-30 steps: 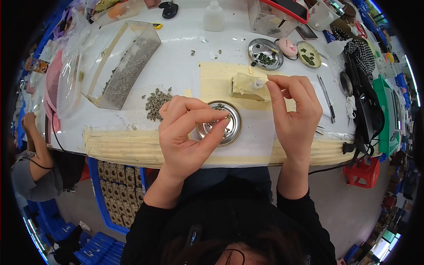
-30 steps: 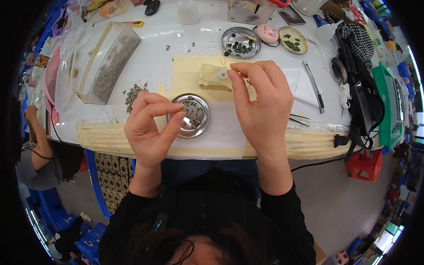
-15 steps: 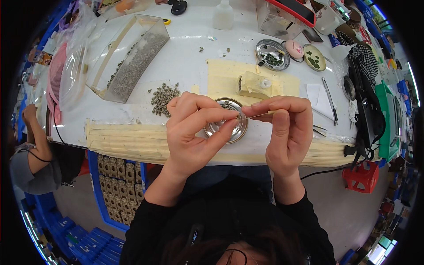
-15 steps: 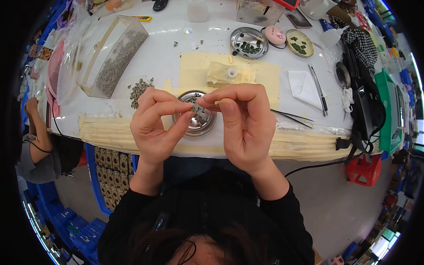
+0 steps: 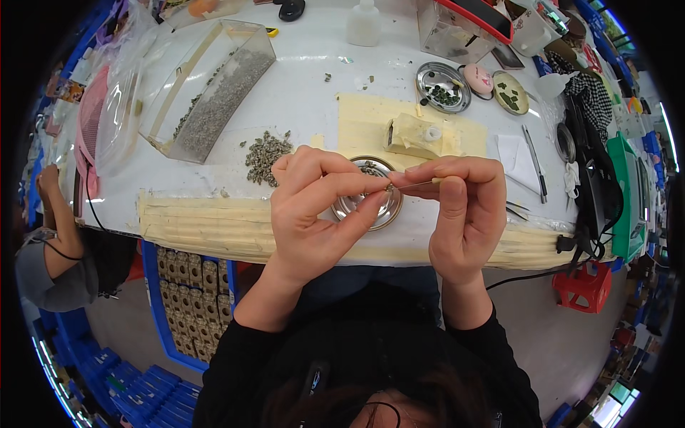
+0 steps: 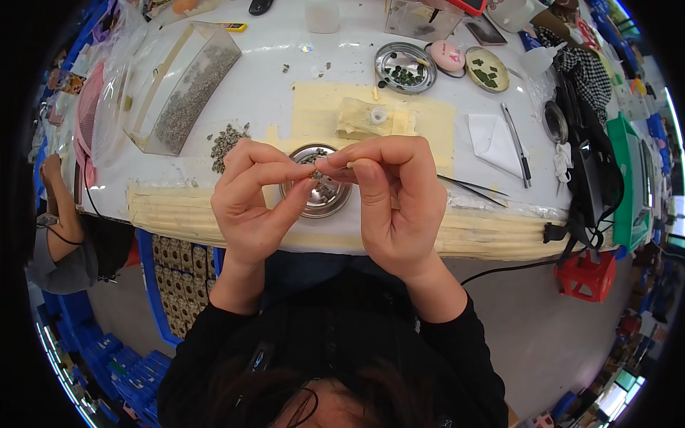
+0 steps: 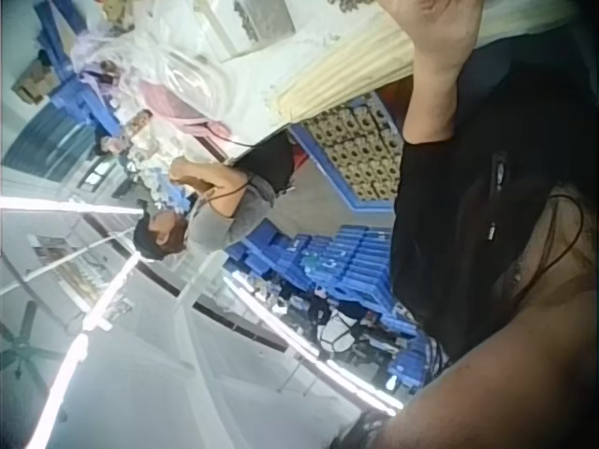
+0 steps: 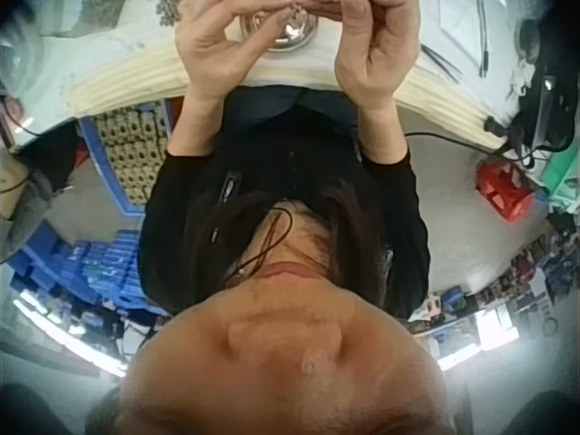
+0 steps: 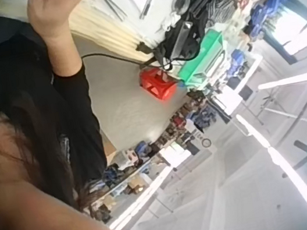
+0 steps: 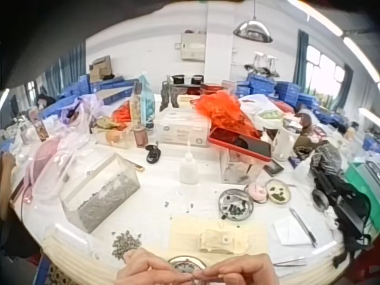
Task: Picking and assembling small metal components on a workbench in a factory setting.
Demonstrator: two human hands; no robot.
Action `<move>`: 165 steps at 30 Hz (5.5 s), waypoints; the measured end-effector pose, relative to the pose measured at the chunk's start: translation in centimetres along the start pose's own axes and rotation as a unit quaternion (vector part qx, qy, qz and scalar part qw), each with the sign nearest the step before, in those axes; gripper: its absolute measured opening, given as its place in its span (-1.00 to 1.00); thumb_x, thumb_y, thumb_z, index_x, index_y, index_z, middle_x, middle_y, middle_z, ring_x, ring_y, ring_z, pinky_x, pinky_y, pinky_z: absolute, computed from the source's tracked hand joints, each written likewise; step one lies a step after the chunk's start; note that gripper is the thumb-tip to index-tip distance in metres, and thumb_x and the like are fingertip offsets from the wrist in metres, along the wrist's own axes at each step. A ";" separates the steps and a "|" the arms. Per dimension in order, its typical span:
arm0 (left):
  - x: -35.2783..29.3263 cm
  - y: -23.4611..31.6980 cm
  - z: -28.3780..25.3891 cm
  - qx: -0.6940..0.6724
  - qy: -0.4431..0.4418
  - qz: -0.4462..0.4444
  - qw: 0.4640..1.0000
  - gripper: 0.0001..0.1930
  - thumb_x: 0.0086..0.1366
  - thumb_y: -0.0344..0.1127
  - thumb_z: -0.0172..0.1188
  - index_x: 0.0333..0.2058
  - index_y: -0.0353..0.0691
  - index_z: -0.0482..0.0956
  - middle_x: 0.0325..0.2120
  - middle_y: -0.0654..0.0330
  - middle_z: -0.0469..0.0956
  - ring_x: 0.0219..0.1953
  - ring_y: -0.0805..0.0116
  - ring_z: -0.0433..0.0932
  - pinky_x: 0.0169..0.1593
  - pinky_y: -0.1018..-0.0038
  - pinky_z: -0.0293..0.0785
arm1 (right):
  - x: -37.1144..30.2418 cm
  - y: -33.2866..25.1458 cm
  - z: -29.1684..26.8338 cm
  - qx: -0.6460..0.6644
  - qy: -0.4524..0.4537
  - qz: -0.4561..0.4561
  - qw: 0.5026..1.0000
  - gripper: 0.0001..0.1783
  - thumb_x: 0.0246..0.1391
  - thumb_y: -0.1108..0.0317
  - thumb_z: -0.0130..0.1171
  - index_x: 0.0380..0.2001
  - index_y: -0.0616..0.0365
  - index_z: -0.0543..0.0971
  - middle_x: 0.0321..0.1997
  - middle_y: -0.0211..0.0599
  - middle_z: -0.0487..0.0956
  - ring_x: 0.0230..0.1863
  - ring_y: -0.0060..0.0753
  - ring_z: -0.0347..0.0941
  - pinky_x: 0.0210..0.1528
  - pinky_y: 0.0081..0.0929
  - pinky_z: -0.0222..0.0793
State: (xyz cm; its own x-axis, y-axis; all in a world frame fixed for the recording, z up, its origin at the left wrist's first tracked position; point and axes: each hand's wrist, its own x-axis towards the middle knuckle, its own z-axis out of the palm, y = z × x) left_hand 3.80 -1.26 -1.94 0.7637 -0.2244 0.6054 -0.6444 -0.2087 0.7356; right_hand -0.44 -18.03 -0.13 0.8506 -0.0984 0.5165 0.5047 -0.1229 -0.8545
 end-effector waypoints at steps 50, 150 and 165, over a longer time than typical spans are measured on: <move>-0.1 -0.2 -0.1 0.027 0.012 0.036 0.999 -0.78 -0.08 -0.46 0.45 -0.38 -0.10 0.72 -0.46 0.38 0.55 -0.40 0.47 0.41 -0.18 0.46 0.10 | 3.2 1.4 -3.0 -0.401 0.108 -0.110 0.903 -0.92 0.10 0.54 0.25 -0.34 0.26 0.54 -0.36 -0.26 0.57 -0.35 -0.26 0.50 -0.29 -0.44 0.42; 0.0 0.3 -0.4 0.106 -0.015 0.062 0.992 -0.77 -0.08 -0.50 0.43 -0.36 -0.14 0.72 -0.44 0.33 0.57 -0.38 0.44 0.42 -0.18 0.45 0.12 | -1.3 0.6 0.1 -0.183 0.062 -0.150 0.970 -0.74 -0.13 0.61 0.39 -0.30 0.18 0.65 -0.38 -0.30 0.56 -0.41 -0.44 0.47 -0.39 -0.56 0.36; -0.1 0.0 -0.8 0.070 -0.007 0.077 0.995 -0.71 -0.09 -0.53 0.44 -0.31 -0.11 0.73 -0.44 0.33 0.55 -0.40 0.46 0.39 -0.19 0.45 0.14 | -2.2 0.6 1.2 0.175 0.000 0.191 0.966 -0.78 0.20 0.51 0.21 -0.10 0.32 0.62 -0.27 -0.36 0.59 -0.28 -0.64 0.49 -0.30 -0.66 0.43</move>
State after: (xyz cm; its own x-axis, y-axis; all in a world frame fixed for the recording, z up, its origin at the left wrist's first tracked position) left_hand 3.74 -0.49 -1.79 0.6558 -0.2775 0.7021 -0.7533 -0.3019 0.5843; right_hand -1.82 -16.72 -1.83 0.9846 -0.0711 0.1598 0.1730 0.2643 -0.9488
